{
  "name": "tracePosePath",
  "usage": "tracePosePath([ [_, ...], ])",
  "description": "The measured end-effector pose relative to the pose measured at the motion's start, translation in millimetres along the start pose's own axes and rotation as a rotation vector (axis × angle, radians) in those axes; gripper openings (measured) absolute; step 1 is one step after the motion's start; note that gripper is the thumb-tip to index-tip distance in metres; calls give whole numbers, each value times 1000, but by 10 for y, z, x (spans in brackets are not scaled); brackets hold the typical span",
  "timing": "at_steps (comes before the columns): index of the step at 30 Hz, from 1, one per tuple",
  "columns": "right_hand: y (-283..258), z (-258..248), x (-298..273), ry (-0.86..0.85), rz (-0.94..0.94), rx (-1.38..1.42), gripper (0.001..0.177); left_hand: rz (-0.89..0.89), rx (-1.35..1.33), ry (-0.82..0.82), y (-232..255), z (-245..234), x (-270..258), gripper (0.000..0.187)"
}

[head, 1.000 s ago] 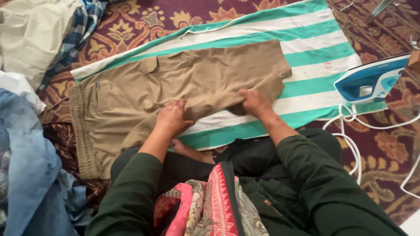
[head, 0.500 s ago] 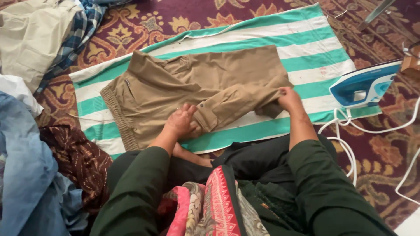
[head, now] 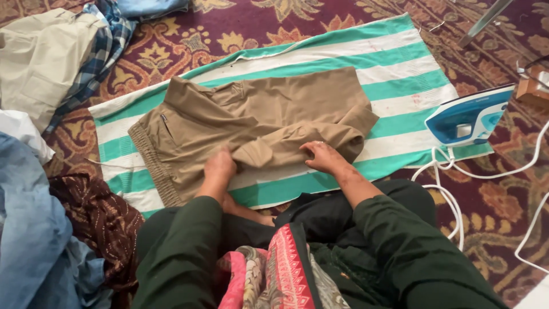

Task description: The person irons and folds a pair of cargo pants.

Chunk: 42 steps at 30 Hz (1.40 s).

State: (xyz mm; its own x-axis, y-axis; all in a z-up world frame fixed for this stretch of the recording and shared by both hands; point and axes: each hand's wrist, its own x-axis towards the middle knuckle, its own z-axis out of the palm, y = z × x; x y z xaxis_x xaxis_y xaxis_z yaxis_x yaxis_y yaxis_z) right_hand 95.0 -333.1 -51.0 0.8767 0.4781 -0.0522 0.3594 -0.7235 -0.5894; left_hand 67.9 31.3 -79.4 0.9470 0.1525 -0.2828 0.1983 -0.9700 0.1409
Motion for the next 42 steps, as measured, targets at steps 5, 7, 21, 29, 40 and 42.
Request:
tracePosePath([
  [5,-156,111,13,140,-111,-123,65,-43,-296,236,-89,-316,44,31],
  [7,-320,68,-16,174,-117,-194,72,5,-326,193,80,-644,-189,36],
  [21,-287,-499,-16,816,-220,-259,17,206,334,526,-45,-467,-21,55],
  [29,-264,-729,-82,779,-127,-96,15,-128,-6,465,-318,-1174,-322,58],
  [40,-1223,-587,-256,550,-413,163,44,250,-721,-356,226,-1422,-616,55],
  [42,-1559,-535,-287,527,-550,135,68,377,-765,-434,453,-1405,-644,57],
])
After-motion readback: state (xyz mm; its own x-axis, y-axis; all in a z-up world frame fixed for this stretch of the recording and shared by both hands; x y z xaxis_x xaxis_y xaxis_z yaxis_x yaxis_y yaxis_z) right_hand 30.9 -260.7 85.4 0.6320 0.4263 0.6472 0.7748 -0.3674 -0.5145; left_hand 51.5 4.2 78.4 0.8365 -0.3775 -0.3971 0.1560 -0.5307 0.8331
